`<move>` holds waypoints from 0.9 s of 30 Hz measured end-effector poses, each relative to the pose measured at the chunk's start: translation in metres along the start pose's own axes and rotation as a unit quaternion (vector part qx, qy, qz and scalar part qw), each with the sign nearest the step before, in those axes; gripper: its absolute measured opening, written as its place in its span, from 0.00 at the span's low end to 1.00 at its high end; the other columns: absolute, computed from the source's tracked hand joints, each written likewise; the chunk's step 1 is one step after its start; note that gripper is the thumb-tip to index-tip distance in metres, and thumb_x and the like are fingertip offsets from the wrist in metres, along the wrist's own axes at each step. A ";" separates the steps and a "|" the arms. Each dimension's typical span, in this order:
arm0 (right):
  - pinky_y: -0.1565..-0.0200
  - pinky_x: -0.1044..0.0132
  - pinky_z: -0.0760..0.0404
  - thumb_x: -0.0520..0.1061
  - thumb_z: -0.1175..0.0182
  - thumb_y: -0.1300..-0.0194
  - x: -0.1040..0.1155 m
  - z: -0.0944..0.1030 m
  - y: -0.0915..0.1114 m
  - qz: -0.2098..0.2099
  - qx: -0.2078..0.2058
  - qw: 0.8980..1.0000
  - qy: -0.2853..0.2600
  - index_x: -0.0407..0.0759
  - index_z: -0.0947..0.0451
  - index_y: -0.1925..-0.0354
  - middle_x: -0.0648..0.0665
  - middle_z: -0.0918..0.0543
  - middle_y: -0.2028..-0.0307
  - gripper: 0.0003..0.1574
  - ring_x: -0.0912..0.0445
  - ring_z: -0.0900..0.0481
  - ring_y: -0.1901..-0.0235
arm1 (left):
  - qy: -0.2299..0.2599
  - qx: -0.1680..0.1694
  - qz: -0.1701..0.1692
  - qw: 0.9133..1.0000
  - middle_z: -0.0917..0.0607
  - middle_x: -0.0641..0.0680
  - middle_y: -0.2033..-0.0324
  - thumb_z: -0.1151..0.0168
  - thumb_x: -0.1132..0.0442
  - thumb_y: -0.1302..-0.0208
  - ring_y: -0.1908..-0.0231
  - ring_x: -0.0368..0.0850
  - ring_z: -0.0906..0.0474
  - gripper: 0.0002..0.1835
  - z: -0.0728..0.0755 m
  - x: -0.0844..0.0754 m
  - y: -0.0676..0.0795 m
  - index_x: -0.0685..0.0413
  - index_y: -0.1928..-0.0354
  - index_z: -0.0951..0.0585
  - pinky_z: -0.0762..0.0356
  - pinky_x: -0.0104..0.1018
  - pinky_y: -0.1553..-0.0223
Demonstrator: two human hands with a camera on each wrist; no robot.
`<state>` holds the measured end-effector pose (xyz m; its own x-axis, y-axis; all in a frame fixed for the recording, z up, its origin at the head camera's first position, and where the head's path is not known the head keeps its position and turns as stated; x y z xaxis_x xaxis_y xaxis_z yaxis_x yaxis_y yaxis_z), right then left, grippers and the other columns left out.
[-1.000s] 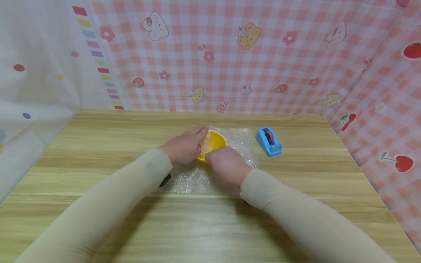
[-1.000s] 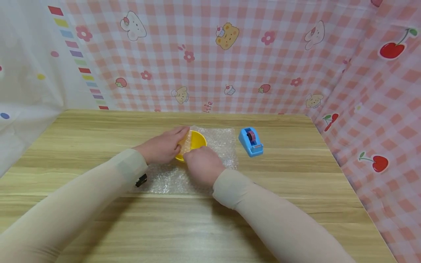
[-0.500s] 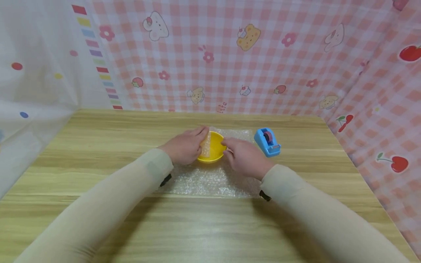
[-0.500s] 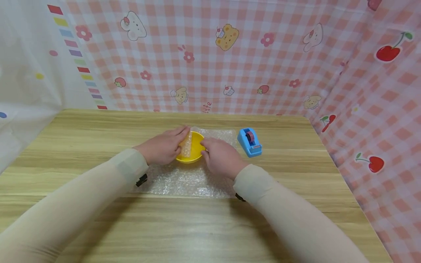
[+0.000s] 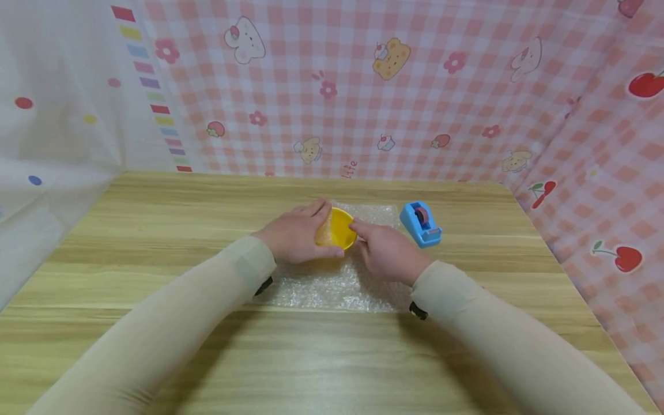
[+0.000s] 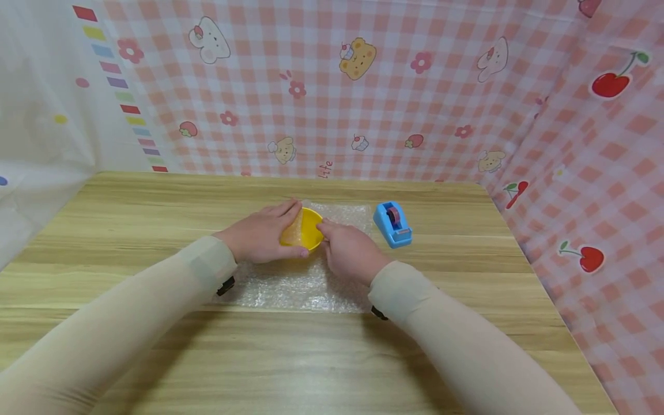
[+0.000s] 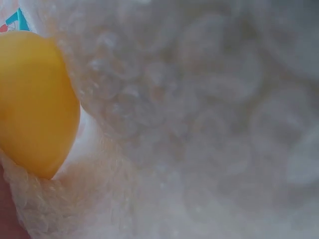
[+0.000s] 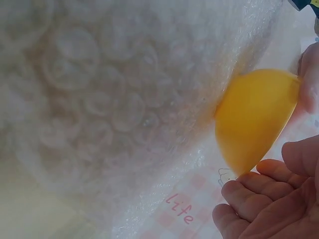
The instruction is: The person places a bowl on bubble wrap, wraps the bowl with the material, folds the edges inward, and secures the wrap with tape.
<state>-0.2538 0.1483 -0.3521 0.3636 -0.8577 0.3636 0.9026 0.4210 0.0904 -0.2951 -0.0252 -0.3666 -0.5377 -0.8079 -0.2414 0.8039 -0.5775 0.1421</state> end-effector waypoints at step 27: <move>0.24 0.40 0.34 0.51 0.52 0.16 -0.058 0.017 -0.030 -0.205 0.033 0.977 -0.051 0.36 0.42 0.19 0.33 0.32 0.23 0.37 0.38 0.35 0.23 | -0.007 -0.001 0.012 1.000 0.51 0.58 0.15 0.49 0.19 0.36 0.17 0.60 0.48 0.63 -0.004 -0.001 0.000 0.55 0.15 0.55 0.44 0.55 0.19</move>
<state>-0.3059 0.1904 -0.3604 -0.0525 -0.9254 0.3752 0.9492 0.0705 0.3067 -0.2939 -0.0237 -0.3705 -0.5226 -0.8227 -0.2239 0.8168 -0.5583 0.1451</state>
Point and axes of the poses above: each hand's wrist, its own y-axis away from the middle knuckle, its own z-axis out of the back of the hand, x = y × z, the point moved 5 cm from there along -y, towards the middle knuckle
